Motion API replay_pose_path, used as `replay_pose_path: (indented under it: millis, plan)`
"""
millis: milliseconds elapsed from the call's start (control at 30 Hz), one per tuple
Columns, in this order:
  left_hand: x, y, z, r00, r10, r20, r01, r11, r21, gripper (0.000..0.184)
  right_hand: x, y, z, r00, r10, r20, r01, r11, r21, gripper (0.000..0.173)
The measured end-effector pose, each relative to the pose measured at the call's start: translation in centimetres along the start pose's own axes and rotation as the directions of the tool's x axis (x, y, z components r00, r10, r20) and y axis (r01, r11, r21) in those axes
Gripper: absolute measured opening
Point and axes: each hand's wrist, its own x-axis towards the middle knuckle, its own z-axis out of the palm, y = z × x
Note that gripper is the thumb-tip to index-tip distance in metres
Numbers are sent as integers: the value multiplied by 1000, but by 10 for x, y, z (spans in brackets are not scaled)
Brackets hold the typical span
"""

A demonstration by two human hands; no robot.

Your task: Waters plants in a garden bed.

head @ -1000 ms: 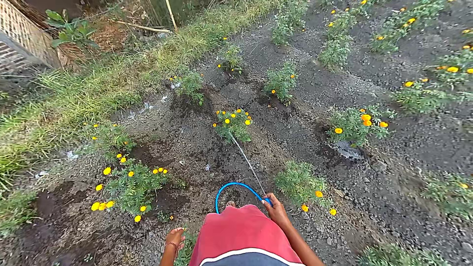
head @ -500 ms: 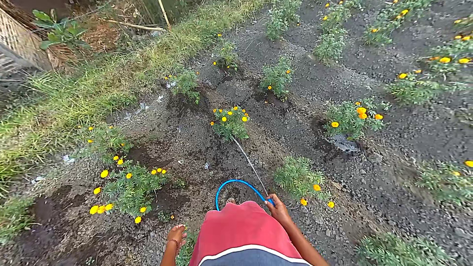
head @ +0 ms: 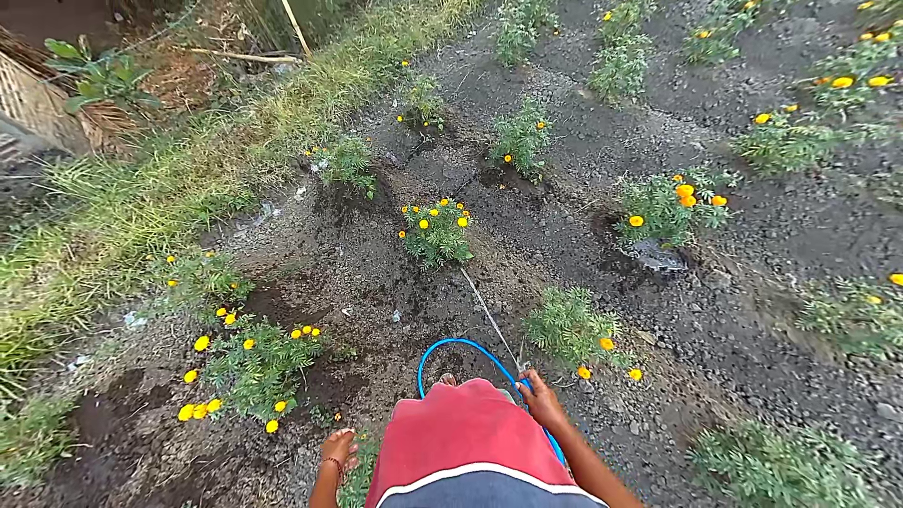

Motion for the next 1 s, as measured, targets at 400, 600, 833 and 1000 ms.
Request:
replay_pose_path:
  millis: [400, 600, 833, 1000]
  plan:
    - [-1, 1, 1, 1000, 5, 0, -5, 1000, -16, 32, 4, -11, 2, 1000, -7, -10, 7, 1000, -5, 31]
    - [0, -3, 0, 1000, 0, 4, 0, 1000, 3, 32, 2, -19, -4, 1000, -22, -10, 21, 999, -40, 32]
    - [2, -5, 1, 1000, 1, 5, -1, 1000, -13, 32, 5, -22, -3, 1000, -22, 7, 23, 999, -43, 32]
    - [2, -5, -1, 1000, -1, 4, 2, 1000, -25, 33, 6, -20, -3, 1000, -20, 5, 20, 999, -31, 33]
